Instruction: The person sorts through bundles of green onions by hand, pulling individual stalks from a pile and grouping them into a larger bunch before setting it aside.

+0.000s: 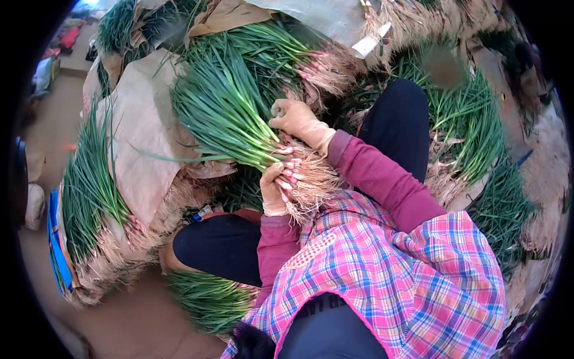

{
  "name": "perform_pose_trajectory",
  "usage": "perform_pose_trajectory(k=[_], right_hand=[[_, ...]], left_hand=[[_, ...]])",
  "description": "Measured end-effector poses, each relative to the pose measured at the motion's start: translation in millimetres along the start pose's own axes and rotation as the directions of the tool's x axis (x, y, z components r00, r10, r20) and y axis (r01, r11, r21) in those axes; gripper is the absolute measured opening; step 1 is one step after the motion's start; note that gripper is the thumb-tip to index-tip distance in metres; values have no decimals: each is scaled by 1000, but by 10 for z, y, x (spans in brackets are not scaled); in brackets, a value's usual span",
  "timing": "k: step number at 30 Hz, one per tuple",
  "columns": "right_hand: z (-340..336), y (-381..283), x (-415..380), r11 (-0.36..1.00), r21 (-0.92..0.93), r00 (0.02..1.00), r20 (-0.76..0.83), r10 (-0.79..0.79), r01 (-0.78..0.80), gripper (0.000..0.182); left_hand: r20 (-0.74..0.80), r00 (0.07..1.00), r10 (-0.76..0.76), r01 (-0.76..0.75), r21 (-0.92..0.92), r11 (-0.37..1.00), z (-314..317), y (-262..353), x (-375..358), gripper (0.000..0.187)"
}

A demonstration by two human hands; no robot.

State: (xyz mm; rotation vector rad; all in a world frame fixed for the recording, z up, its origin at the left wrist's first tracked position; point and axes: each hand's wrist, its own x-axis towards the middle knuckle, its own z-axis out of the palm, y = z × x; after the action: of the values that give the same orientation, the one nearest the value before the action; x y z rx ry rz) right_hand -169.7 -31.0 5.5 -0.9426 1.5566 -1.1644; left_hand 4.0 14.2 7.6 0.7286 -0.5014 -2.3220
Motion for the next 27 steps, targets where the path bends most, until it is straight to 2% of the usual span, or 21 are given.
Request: perform_pose_trajectory(k=[4,6,7,8,9,10,11,12,14,15,16,17,18,19,20,21,22,24,25,26,27], right_hand=[[117,-21,-127,980,-161,992,-40,-122,114,9],[165,4,-200,993,-27,983,-141,-120,117,6],[180,59,-168,990,70,984,-138,-109,120,4],[178,71,-180,990,75,984,-141,-111,122,4],[166,87,-214,910,413,996,-57,68,-39,4],[164,102,-248,700,683,975,84,207,-208,5],[186,98,-276,570,770,950,149,275,-286,6],[195,137,-263,571,770,950,148,274,-284,6],[252,325,-181,502,850,968,35,248,-159,10],[118,510,33,394,899,942,55,331,-191,7],[29,523,122,394,899,942,56,331,-192,7],[-28,504,205,301,915,954,206,218,-267,11],[-39,316,204,215,913,938,337,85,-347,17],[68,188,90,490,804,934,353,61,-336,30],[174,167,62,486,800,869,471,-149,-351,37],[273,103,21,467,809,862,477,-169,-356,36],[325,30,-6,447,818,853,484,-195,-362,36],[324,-60,-48,437,808,810,530,-249,-395,38],[342,-98,-67,424,796,767,572,-292,-432,41],[374,-148,-105,419,796,765,574,-292,-437,41],[391,-209,-132,516,760,768,581,-267,-395,35]], left_hand=[[30,999,43,-43,-22,999,-12,66,-18,45],[17,999,33,-32,-44,999,-19,50,-27,42],[-7,1000,23,-24,-51,998,-20,55,-28,40],[-6,1000,23,-23,-46,999,-39,74,-32,40],[11,999,40,-39,-61,997,-58,100,-43,40],[28,998,58,-55,-79,995,-74,117,-56,40],[30,997,71,-67,-96,993,-48,144,-79,42],[-8,998,63,-64,-91,994,-3,170,-96,45],[32,999,-30,35,-167,985,-154,200,-62,47],[17,1000,11,-8,-153,988,-95,211,-112,49],[0,999,52,-52,-138,989,-9,233,-187,50],[-56,996,63,-67,-72,995,20,264,-252,54],[35,999,37,-35,-47,998,-20,328,-295,56],[46,998,33,-18,-296,955,-9,287,-275,57],[56,998,31,3,-531,847,15,221,-255,58],[-79,988,133,-155,-458,875,-4,184,-229,62],[391,920,36,269,-694,668,-496,163,-151,58],[607,792,67,450,-654,608,-402,296,-156,51],[354,934,47,216,-665,714,-334,256,-235,47],[347,937,46,211,-666,716,-134,279,-280,47],[253,961,111,92,-673,734,74,306,-281,51]])
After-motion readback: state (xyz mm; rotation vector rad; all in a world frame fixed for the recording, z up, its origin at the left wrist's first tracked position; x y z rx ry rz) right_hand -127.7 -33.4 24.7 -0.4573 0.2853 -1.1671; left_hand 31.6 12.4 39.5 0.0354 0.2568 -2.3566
